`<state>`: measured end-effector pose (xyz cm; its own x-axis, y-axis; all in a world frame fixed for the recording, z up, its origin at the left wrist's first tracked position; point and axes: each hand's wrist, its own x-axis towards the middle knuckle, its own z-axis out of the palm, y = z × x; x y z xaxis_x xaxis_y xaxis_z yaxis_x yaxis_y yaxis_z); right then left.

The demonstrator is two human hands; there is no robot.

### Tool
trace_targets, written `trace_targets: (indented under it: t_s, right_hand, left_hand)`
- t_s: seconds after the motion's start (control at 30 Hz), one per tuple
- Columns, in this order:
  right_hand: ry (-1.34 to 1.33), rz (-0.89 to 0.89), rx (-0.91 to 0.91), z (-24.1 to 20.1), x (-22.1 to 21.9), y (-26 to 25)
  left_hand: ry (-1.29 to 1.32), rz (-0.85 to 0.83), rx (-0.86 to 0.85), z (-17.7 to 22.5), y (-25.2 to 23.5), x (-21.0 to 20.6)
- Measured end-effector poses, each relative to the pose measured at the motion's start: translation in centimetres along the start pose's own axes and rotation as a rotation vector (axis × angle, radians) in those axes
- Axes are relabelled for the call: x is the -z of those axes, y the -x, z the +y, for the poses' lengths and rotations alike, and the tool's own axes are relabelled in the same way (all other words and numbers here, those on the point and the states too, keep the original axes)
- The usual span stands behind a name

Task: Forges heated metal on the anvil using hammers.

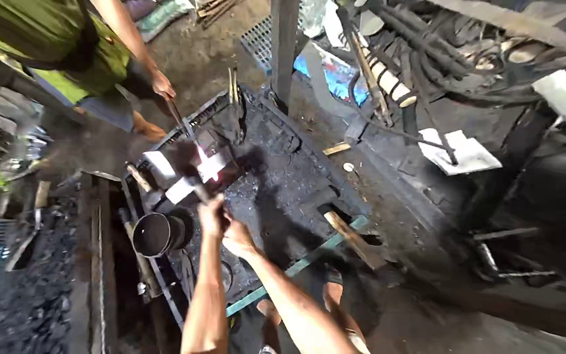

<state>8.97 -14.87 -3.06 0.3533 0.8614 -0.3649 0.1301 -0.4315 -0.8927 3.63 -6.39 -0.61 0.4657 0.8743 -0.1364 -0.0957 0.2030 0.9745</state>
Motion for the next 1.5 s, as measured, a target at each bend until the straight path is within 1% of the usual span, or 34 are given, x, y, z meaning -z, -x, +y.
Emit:
trace_targets:
  t_s: [0.03,0.07,0.1,0.13,0.2,0.27,0.3,0.37,0.4,0.47,0.5,0.53,0.57,0.6,0.63,0.67,0.73,0.77,0.8,0.83,0.87,0.93,1.0,1.03,1.07,1.13,1.23,1.3,1.33,1.37,1.4,1.43,1.47,1.5]
  right_hand:
    - [0.013,-0.063,-0.165,3.7,-1.0,1.0]
    - [0.052,-0.110,-0.239,6.0,-0.9,2.4]
    - [0.070,-0.165,-0.275,7.3,-0.9,5.6]
    - [0.085,-0.219,-0.287,8.0,-0.8,9.5]
    - [0.108,-0.281,-0.304,8.7,-0.5,16.6]
    - [0.093,-0.256,-0.256,8.3,0.5,21.9]
    - [0.039,-0.223,-0.141,6.8,1.4,22.9]
    - [-0.115,-0.191,0.253,0.0,4.4,21.4]
    - [-0.131,-0.162,0.468,-4.7,5.8,19.3]
    - [-0.122,0.022,0.893,-15.2,7.9,14.9]
    - [-0.073,0.126,1.033,-20.3,9.0,12.8]
    - [-0.018,0.225,1.110,-24.6,10.2,10.3]
    - [0.013,0.296,1.134,-27.7,11.1,7.4]
    - [-0.018,0.314,1.098,-28.6,11.4,4.4]
    - [-0.037,0.283,0.984,-26.6,10.8,1.7]
    - [-0.002,0.226,0.802,-22.1,9.1,-0.3]
    - [0.063,0.097,0.307,-8.8,4.1,-2.1]
    - [0.042,0.006,0.032,-2.6,1.3,-0.9]
    - [0.018,-0.076,-0.173,2.0,-0.7,0.9]
    - [0.051,-0.115,-0.270,5.0,-1.3,2.3]
    - [0.090,-0.146,-0.293,6.8,-1.4,4.2]
    - [0.134,-0.252,-0.276,8.4,-0.9,11.5]
    - [0.106,-0.314,-0.228,7.0,1.3,17.2]
    - [0.052,-0.286,-0.149,5.9,2.3,19.1]
    - [-0.021,-0.222,0.005,4.7,2.6,20.0]
    - [-0.175,-0.158,0.346,-1.6,4.0,19.2]
    - [-0.228,0.023,0.861,-16.0,7.4,13.9]
    - [-0.115,0.140,1.004,-23.4,9.5,9.2]
    - [-0.096,0.189,1.024,-25.2,10.2,6.2]
    - [-0.099,0.218,1.002,-24.9,10.3,3.1]
    - [-0.083,0.218,0.909,-22.2,9.4,0.5]
    - [-0.037,0.182,0.738,-17.0,7.8,-1.2]
    - [0.001,0.122,0.508,-10.5,5.7,-2.1]
    - [0.033,0.044,0.218,-4.2,3.3,-1.9]
  left_hand:
    - [-0.020,0.087,0.202,-5.3,1.1,1.0]
    - [-0.035,0.154,0.352,-8.1,2.5,0.8]
    - [-0.047,0.210,0.448,-9.0,5.8,0.4]
    - [-0.045,0.259,0.499,-8.5,10.0,-0.3]
    - [0.015,0.322,0.525,-5.4,17.5,-2.5]
    - [0.071,0.317,0.463,-0.9,23.0,-4.7]
    - [0.075,0.294,0.375,2.0,24.3,-5.3]
    - [-0.029,0.155,0.093,10.2,24.0,-6.0]
    - [-0.084,0.035,-0.089,14.9,22.2,-6.3]
    - [-0.123,-0.257,-0.436,25.2,17.0,-7.7]
    - [-0.129,-0.357,-0.569,29.6,14.1,-8.5]
    - [-0.143,-0.402,-0.680,32.7,11.2,-8.5]
    - [-0.156,-0.411,-0.764,34.4,8.1,-8.0]
    - [-0.164,-0.408,-0.802,34.3,5.0,-7.5]
    - [-0.172,-0.369,-0.772,31.7,2.4,-6.8]
    - [-0.139,-0.299,-0.672,26.6,0.5,-5.9]
    - [-0.023,-0.153,-0.331,10.7,-1.8,-2.5]
    - [0.029,-0.059,-0.093,2.6,-0.9,-0.4]
    - [0.029,0.022,0.123,-3.4,0.9,1.2]
    - [0.028,0.093,0.288,-6.8,2.5,1.2]
    - [0.038,0.145,0.376,-8.0,4.8,0.7]
    - [0.087,0.250,0.442,-6.6,13.3,-1.1]
    - [0.127,0.278,0.393,-2.6,19.6,-3.4]
    - [0.129,0.258,0.335,-0.2,21.8,-4.1]
    - [0.098,0.225,0.251,2.7,23.0,-4.5]
    - [-0.061,0.081,0.014,10.9,22.8,-5.0]
    - [-0.165,-0.244,-0.438,26.0,15.8,-10.0]
    - [-0.200,-0.377,-0.667,32.1,10.4,-10.9]
    - [-0.206,-0.413,-0.745,32.6,7.3,-9.5]
    - [-0.220,-0.396,-0.773,31.1,4.4,-8.0]
    - [-0.206,-0.347,-0.723,27.2,1.9,-6.5]
    - [-0.141,-0.271,-0.606,20.9,-0.1,-4.7]
    - [-0.058,-0.195,-0.444,12.8,-1.4,-2.8]
    - [0.017,-0.136,-0.227,4.6,-1.6,-0.9]
